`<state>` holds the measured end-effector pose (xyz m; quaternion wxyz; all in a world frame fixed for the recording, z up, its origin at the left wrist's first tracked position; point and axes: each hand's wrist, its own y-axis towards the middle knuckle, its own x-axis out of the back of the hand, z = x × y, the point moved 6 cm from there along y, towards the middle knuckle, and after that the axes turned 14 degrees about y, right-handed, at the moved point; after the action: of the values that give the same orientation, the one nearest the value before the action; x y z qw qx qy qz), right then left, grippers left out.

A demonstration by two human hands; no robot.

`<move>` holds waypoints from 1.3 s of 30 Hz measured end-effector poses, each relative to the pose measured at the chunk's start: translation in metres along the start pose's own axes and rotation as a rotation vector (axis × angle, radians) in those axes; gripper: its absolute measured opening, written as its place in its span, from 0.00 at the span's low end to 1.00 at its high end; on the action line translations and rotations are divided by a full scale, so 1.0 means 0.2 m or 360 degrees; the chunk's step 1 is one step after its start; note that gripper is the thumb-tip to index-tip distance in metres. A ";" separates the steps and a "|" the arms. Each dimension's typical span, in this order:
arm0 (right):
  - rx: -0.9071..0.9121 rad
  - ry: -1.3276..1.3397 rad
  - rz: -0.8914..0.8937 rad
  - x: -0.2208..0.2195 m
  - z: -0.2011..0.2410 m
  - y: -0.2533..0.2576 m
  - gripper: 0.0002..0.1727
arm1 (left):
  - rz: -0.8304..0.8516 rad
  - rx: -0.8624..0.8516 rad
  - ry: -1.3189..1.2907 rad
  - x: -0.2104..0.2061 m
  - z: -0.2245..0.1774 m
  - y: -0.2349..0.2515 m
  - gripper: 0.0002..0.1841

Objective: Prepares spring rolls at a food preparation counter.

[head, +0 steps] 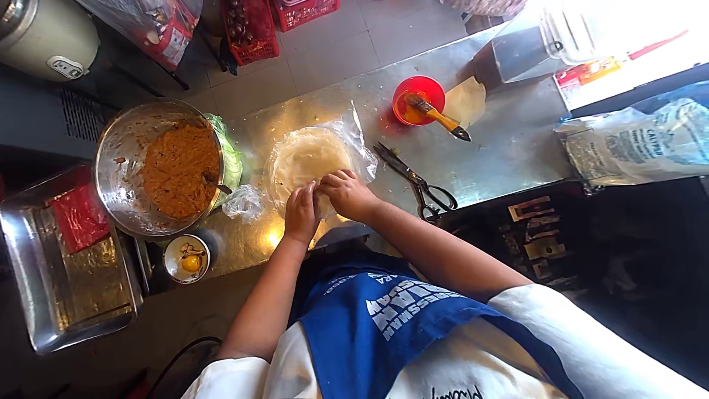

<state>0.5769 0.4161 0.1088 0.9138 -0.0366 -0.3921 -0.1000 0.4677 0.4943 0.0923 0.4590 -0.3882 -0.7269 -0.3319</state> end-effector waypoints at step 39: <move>0.0176 -0.0045 -0.0098 0.07 -0.08 0.03 0.09 | -0.0088 -0.0087 0.0180 0.08 0.22 0.01 0.20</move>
<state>0.5998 0.4182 0.1076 0.9053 0.0245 -0.4107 -0.1057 0.4475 0.5369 0.0911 0.4792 -0.3610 -0.7009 -0.3857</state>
